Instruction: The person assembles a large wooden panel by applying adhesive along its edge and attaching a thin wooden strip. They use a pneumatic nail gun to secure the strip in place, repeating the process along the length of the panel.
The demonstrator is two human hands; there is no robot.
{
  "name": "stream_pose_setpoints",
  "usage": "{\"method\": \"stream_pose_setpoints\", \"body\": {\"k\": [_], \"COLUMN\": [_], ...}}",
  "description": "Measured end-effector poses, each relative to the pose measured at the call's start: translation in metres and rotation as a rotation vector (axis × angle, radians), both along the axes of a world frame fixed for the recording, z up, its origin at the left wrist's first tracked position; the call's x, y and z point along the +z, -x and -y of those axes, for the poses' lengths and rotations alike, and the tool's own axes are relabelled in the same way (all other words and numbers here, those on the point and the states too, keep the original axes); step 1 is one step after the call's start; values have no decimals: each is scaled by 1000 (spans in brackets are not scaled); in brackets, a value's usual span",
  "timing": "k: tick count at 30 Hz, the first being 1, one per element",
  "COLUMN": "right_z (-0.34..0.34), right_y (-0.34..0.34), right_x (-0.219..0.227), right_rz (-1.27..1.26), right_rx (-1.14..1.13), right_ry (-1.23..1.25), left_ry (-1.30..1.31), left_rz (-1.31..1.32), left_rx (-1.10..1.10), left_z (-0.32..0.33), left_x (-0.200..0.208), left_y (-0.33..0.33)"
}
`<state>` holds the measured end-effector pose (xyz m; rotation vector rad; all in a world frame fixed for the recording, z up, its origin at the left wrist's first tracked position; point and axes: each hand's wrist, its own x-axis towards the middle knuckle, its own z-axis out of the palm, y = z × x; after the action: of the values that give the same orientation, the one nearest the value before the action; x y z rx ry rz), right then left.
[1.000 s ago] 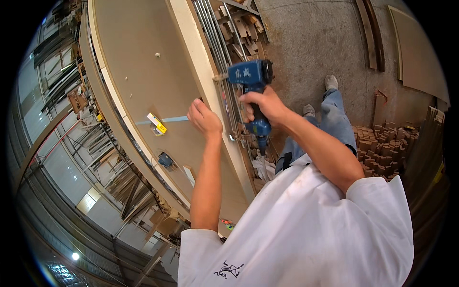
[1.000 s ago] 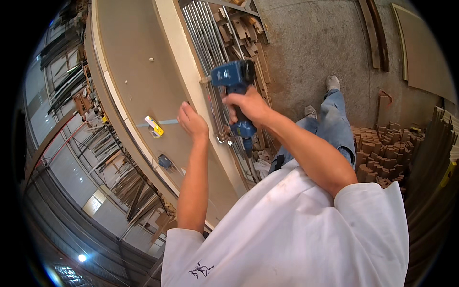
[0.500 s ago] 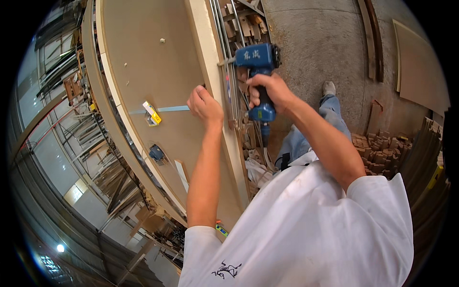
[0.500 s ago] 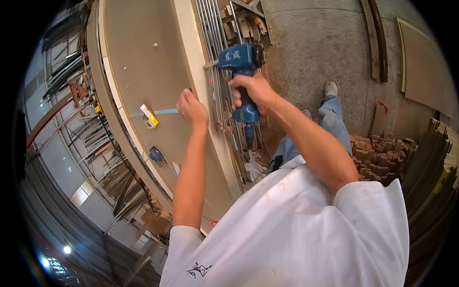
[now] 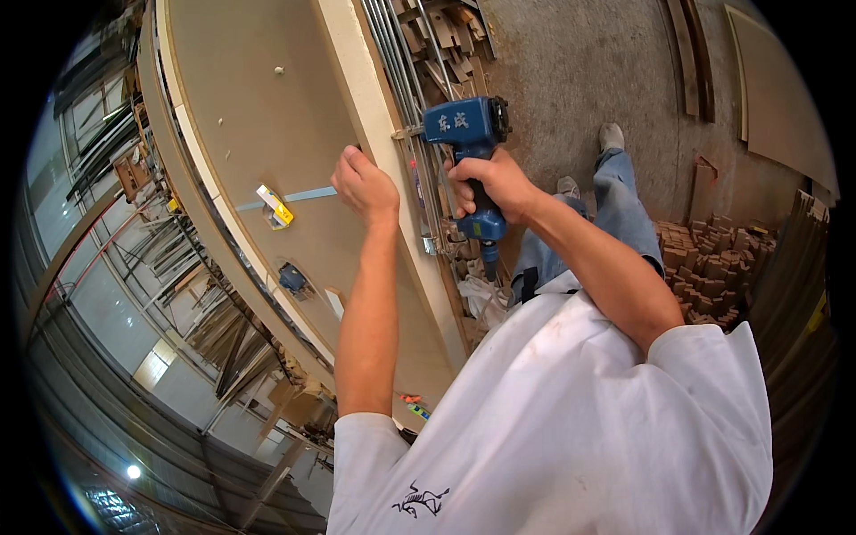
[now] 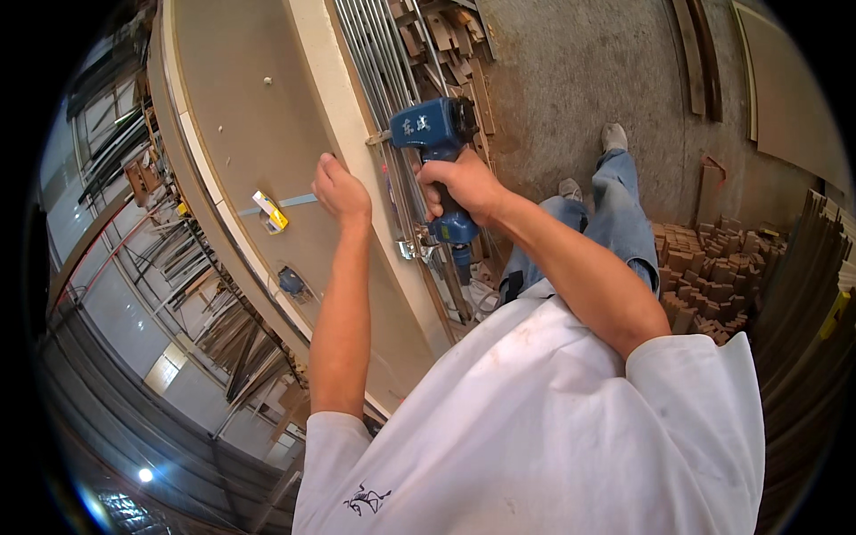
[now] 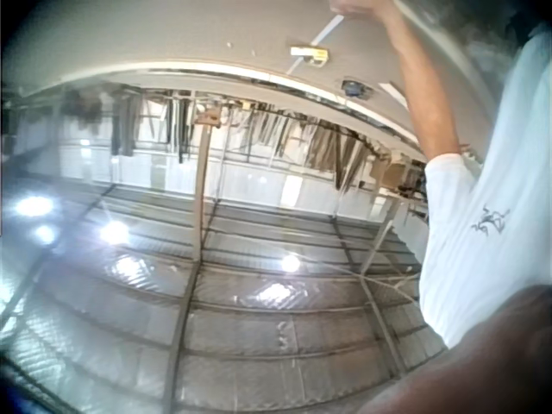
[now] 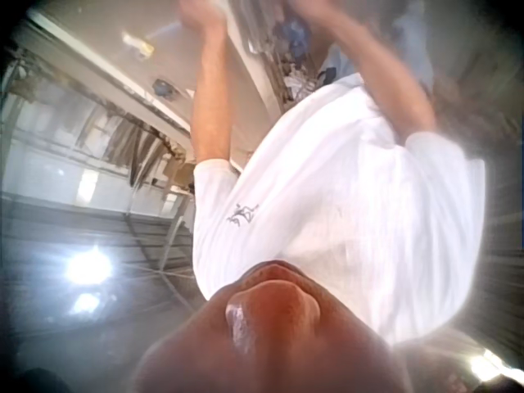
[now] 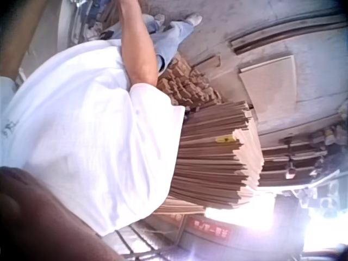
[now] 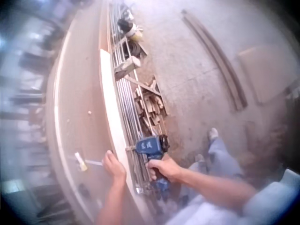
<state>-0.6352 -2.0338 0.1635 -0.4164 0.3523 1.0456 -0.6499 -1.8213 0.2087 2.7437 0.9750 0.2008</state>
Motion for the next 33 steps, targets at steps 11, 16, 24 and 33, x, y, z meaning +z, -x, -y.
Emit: {"method": "stream_pose_setpoints", "body": {"k": [11, 16, 24, 33], "right_z": [0, 2, 7, 9], "right_y": [42, 57, 76, 107], "right_x": [1, 3, 8, 8], "right_rz": [-33, 2, 4, -20], "right_rx": [-6, 21, 30, 34], "right_ry": [-3, 14, 17, 48], "left_ry": [46, 37, -95, 108], "left_rz": [9, 127, -6, -55], "left_rx": [18, -76, -6, -59], "left_z": [-4, 5, 24, 17], "left_x": [4, 15, 8, 9], "left_y": [-4, 13, 186, 179]}}
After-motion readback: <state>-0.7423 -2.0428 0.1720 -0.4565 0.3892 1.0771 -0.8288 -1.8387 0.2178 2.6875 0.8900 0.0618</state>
